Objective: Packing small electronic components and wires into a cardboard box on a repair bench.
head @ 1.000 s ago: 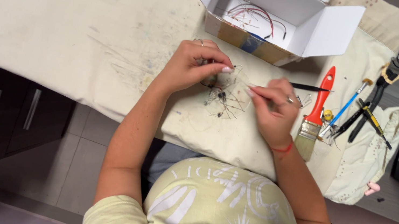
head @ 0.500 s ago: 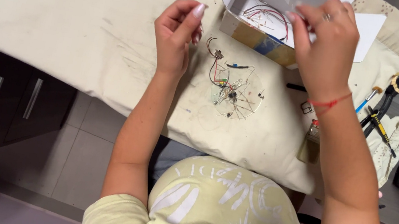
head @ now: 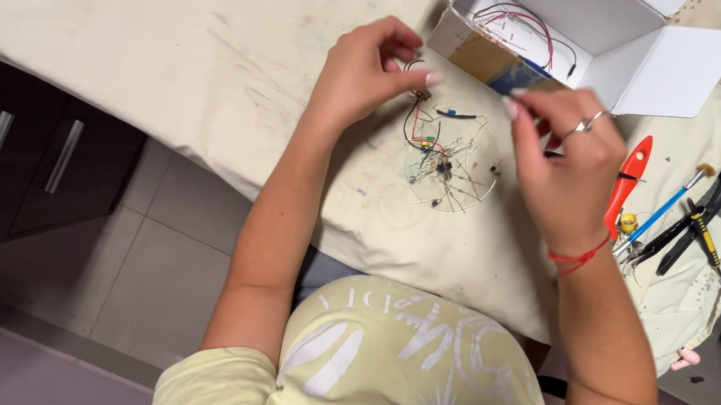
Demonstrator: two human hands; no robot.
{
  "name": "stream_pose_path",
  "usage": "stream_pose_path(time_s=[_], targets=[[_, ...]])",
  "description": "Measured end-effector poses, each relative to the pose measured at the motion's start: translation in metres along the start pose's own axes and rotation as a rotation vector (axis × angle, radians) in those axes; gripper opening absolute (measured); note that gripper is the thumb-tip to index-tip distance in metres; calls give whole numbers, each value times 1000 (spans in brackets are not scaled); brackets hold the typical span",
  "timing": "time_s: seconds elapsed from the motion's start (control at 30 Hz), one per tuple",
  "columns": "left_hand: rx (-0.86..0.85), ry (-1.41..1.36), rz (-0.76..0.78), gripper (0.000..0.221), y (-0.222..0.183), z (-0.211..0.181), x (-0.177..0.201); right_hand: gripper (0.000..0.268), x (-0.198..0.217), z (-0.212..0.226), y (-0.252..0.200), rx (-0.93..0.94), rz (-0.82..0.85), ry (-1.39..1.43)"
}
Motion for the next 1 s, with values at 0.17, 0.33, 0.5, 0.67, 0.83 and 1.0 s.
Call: stream_pose_path(time_s=[0.17, 0.33, 0.5, 0.67, 0.83, 1.0], targets=[[30, 48, 85, 17, 2, 7, -7, 3, -38, -25, -44, -169, 140, 27], [64, -50, 124, 10, 3, 12, -13, 25, -79, -44, -78, -337, 287, 57], [112, -204, 136, 16, 0, 14, -13, 22, -91, -49, -89, -424, 311, 31], [102, -409, 114, 18, 2, 12, -11, 22, -79, -42, -83, -397, 234, 96], [56, -550, 148, 22, -2, 0, -7, 21, -69, -46, -85, -504, 208, 209], [-17, -631, 143, 29, -7, -17, 6, 18, -51, -51, -89, -618, 151, 260]])
Point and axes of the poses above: each hand's wrist, its own y-axis towards the middle knuckle, its own x-axis out of the back of the hand, z = x × y, the point moved 8 cm from there along y, towards the middle knuckle
